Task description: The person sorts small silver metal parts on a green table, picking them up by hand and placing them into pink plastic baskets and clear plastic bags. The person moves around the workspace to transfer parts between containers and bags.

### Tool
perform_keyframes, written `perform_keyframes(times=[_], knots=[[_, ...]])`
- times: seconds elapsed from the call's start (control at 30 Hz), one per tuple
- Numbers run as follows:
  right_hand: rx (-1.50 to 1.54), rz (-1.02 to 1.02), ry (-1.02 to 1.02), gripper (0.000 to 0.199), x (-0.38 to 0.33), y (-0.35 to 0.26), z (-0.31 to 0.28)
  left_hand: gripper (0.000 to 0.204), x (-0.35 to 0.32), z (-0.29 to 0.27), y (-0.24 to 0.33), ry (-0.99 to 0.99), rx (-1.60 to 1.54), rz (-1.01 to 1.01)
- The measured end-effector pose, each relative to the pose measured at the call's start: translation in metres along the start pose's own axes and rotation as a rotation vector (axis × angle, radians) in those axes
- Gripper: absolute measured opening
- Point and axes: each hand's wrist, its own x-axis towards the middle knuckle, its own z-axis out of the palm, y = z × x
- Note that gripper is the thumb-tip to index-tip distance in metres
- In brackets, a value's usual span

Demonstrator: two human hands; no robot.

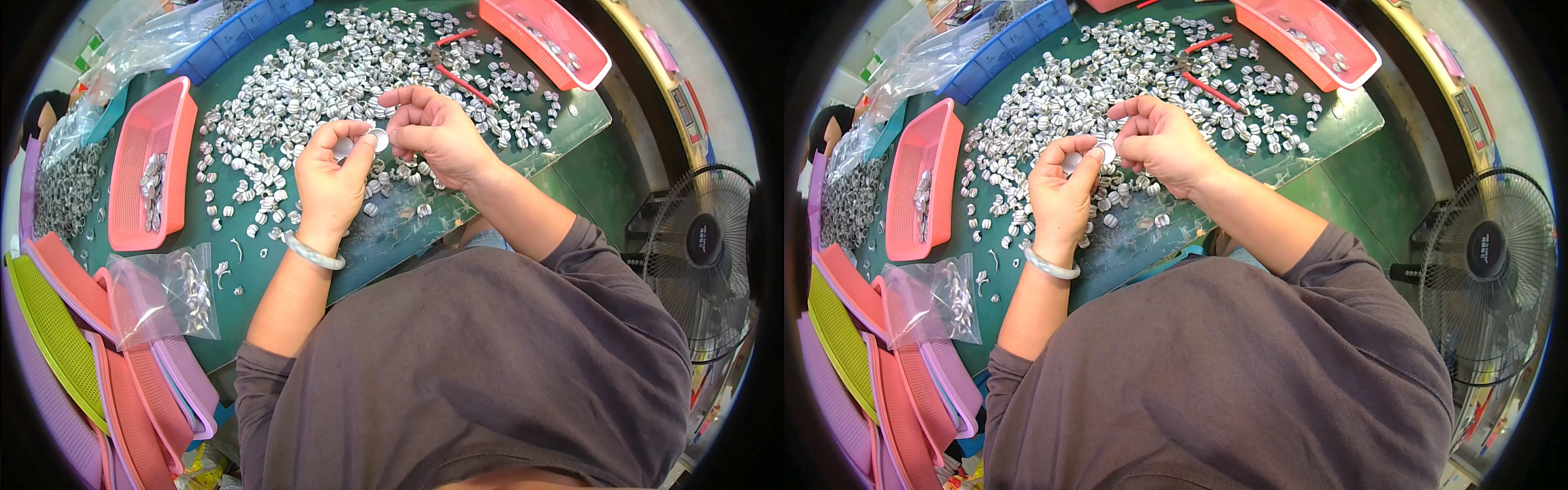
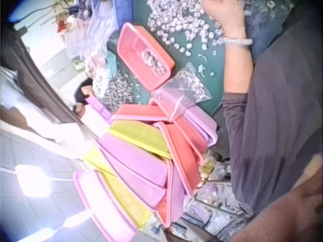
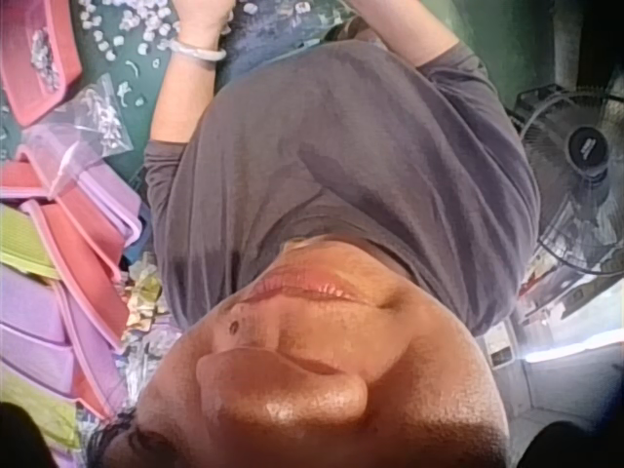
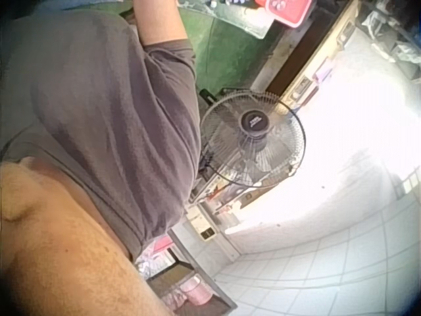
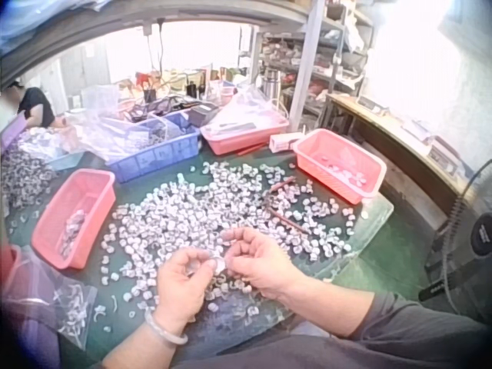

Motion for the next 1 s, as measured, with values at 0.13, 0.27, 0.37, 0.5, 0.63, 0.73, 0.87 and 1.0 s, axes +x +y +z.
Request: perform_keyframes(times=[0.13,0.27,0.37,0.5,0.63,0.73,0.87,1.0], knots=[[0.019,0.021,-0.005,0.037,0.0,0.001,-0.002,0.011,0.0,0.0,-0.001,-0.016,-0.024,-0.034],[0.066,0.046,-0.012,0.037,0.001,0.006,-0.006,0.01,0.0,0.001,-0.001,-0.022,-0.091,-0.083],[0.106,0.054,-0.001,0.038,0.001,0.008,-0.003,0.01,0.0,0.0,-0.002,-0.016,-0.123,-0.103],[0.086,0.071,0.008,0.04,-0.001,0.008,-0.001,0.009,0.0,0.002,0.002,0.007,-0.16,-0.125],[0.087,0.067,0.009,0.04,-0.002,0.009,0.0,0.009,0.0,0.002,0.002,0.03,-0.163,-0.142],[0.042,0.037,-0.002,0.042,-0.003,0.01,0.001,0.01,0.001,0.001,0.002,0.027,-0.215,-0.184],[-0.034,-0.067,0.01,0.042,-0.005,0.01,0.004,0.012,0.005,-0.002,0.001,-0.024,-0.403,-0.306],[-0.229,-0.295,-0.022,0.041,-0.002,0.014,0.002,0.013,0.009,-0.009,-0.001,-0.096,-0.592,-0.466]])
